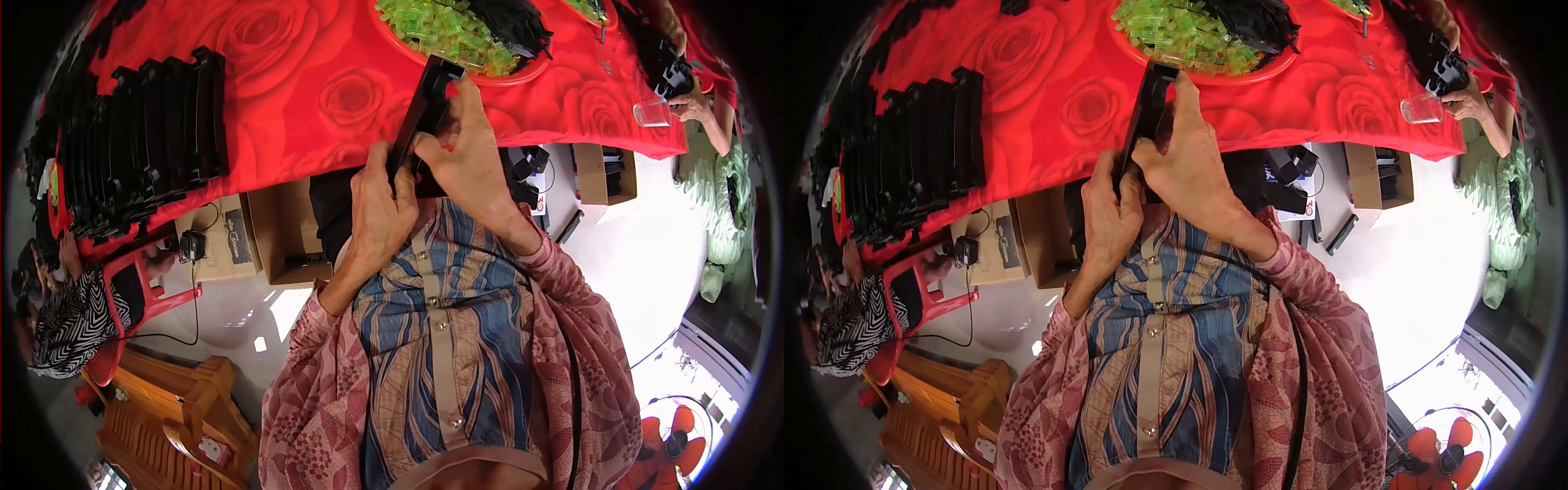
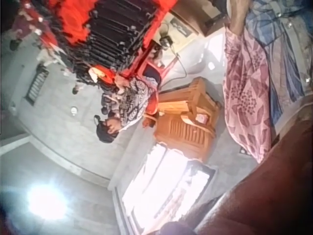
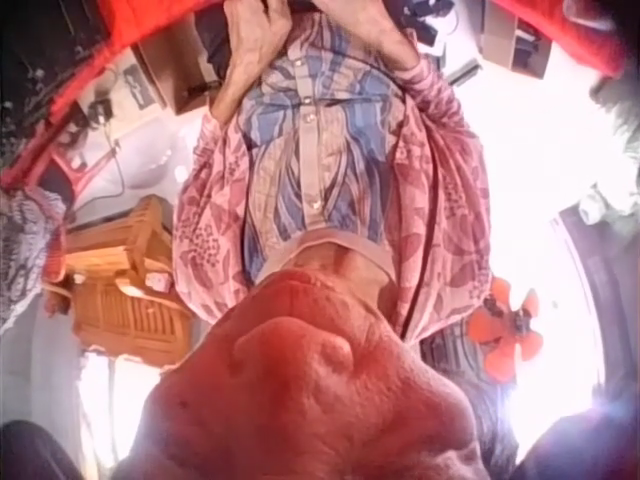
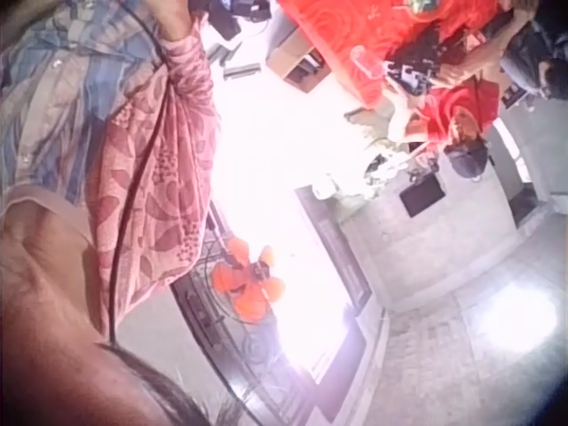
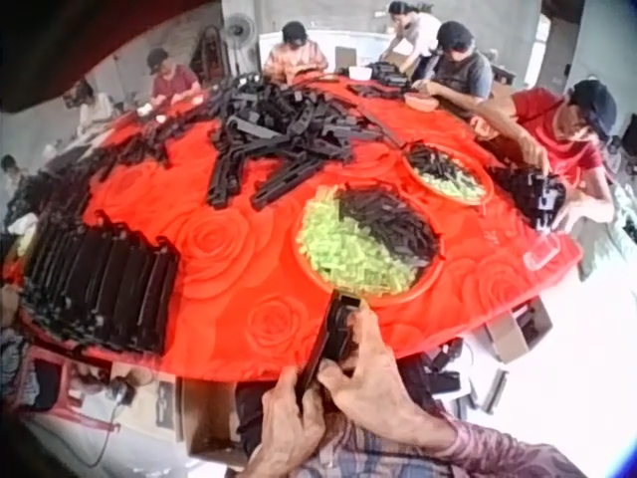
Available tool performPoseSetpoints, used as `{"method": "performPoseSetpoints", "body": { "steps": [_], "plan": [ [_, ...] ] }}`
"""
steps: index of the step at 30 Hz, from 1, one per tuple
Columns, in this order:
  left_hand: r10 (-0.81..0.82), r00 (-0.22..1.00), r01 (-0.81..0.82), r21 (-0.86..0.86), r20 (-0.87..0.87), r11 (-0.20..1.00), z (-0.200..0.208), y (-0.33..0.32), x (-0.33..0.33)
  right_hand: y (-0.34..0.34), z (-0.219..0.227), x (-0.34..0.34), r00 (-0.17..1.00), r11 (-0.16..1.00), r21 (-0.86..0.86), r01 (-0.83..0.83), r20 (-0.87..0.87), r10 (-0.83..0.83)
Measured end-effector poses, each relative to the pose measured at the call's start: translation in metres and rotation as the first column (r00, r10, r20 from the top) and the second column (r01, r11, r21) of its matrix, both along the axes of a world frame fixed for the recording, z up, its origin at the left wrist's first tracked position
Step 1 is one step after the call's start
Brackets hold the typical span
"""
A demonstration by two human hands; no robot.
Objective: The person assembles small plastic components and plastic strips by hand at a workshop table, taking them from a cardboard box.
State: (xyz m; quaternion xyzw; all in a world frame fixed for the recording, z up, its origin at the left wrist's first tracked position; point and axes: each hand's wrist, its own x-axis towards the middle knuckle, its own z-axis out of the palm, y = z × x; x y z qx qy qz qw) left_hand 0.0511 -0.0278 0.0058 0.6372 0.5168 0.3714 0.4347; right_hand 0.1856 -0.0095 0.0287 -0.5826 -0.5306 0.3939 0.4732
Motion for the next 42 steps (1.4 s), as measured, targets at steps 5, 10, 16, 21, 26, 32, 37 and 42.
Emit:
{"method": "performPoseSetpoints", "body": {
  "steps": [5, 10, 16, 21, 26, 32, 37, 42],
  "plan": [
    [0.046, 0.979, 0.010, -0.270, 0.200, 0.963, 0.004, 0.002, -0.004, 0.004, 0.010, 0.014, 0.947, 0.988, -0.137, -0.077, -0.319, 0.029],
    [0.048, 0.972, 0.036, -0.346, 0.232, 0.938, 0.004, 0.004, -0.006, 0.005, 0.008, 0.019, 0.962, 0.980, -0.153, -0.125, -0.261, 0.081],
    [0.046, 0.970, 0.029, -0.302, 0.239, 0.953, 0.001, 0.003, -0.006, 0.001, 0.019, 0.019, 0.960, 0.978, -0.137, -0.155, -0.256, 0.116],
    [0.073, 0.947, -0.006, -0.210, 0.313, 0.978, 0.000, 0.004, -0.004, 0.000, 0.022, 0.017, 0.957, 0.973, -0.154, -0.171, -0.262, 0.126],
    [0.028, 0.963, 0.003, -0.114, 0.269, 0.994, 0.000, 0.007, -0.010, 0.001, 0.027, 0.014, 0.949, 0.964, -0.168, -0.207, -0.272, 0.156],
    [0.052, 0.972, -0.019, -0.144, 0.229, 0.989, -0.001, 0.010, -0.009, 0.003, 0.013, 0.012, 0.905, 0.959, -0.115, -0.259, -0.375, 0.199],
    [0.085, 0.957, -0.021, -0.226, 0.279, 0.974, 0.006, 0.006, -0.011, 0.000, 0.011, 0.012, 0.929, 0.972, -0.100, -0.212, -0.330, 0.169],
    [0.027, 0.973, 0.020, -0.199, 0.228, 0.980, 0.010, 0.004, -0.013, -0.005, 0.003, 0.014, 0.924, 0.962, -0.043, -0.271, -0.291, 0.247]
  ]
}}
